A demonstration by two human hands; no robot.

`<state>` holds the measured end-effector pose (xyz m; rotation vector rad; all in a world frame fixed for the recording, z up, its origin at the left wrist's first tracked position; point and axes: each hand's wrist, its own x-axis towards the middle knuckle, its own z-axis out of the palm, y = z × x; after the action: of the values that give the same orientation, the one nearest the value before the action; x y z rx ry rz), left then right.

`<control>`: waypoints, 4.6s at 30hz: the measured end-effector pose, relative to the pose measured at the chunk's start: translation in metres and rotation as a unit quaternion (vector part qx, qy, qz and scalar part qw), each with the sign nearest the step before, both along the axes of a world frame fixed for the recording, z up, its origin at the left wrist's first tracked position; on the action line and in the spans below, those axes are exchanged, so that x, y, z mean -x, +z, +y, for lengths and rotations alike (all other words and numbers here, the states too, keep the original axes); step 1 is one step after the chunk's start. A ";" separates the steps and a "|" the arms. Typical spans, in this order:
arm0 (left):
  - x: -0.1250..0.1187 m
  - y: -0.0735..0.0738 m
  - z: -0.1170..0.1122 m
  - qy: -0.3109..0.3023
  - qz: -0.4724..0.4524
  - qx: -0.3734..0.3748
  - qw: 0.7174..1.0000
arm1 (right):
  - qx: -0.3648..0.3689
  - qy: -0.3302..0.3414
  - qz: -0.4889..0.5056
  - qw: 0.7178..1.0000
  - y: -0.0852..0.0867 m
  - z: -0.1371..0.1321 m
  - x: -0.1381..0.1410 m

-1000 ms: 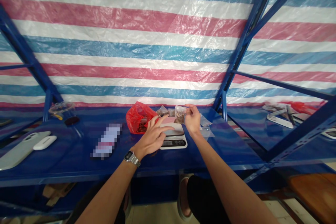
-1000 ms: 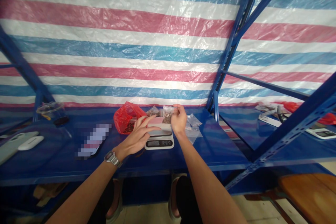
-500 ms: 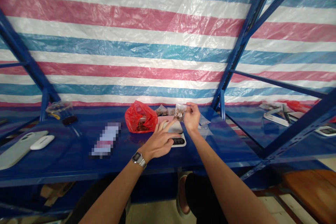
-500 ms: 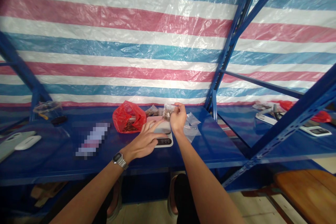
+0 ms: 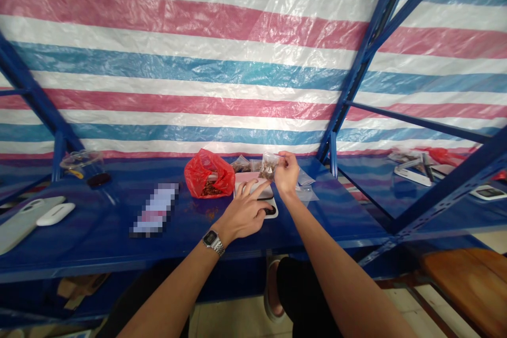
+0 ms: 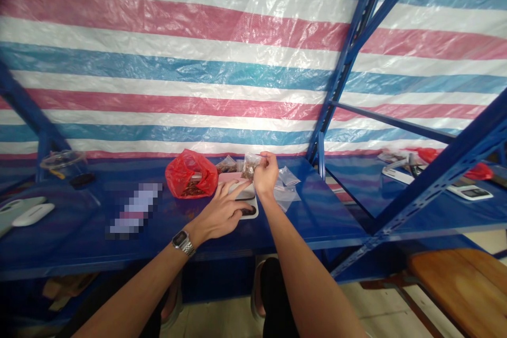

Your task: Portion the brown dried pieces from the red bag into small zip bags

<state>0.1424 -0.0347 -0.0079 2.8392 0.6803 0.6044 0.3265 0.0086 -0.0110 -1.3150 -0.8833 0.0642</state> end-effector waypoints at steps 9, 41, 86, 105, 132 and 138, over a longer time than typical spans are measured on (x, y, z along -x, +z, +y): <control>0.000 -0.006 -0.008 -0.005 0.020 -0.052 0.998 | 0.006 -0.008 -0.016 1.000 -0.003 0.002 0.000; 0.055 -0.002 0.036 0.228 -0.119 -0.029 0.966 | 0.241 0.000 -0.213 0.947 -0.018 0.009 -0.017; 0.053 0.001 0.029 0.226 -0.128 -0.012 0.966 | 0.071 0.285 0.060 0.954 0.029 -0.013 0.020; 0.059 0.008 0.039 0.248 -0.102 0.026 0.963 | 0.233 0.144 -0.150 0.950 -0.004 0.003 0.006; 0.065 0.004 0.043 0.255 -0.088 0.057 0.961 | 0.238 0.076 -0.226 0.942 -0.007 0.003 -0.008; 0.066 0.003 0.044 0.258 -0.093 0.054 0.960 | 0.276 0.095 -0.300 0.908 -0.011 0.004 -0.006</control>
<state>0.0769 0.0094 -0.0044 2.4569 1.3822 0.8593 0.3325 0.0130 -0.0223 -1.8131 -1.6014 0.0657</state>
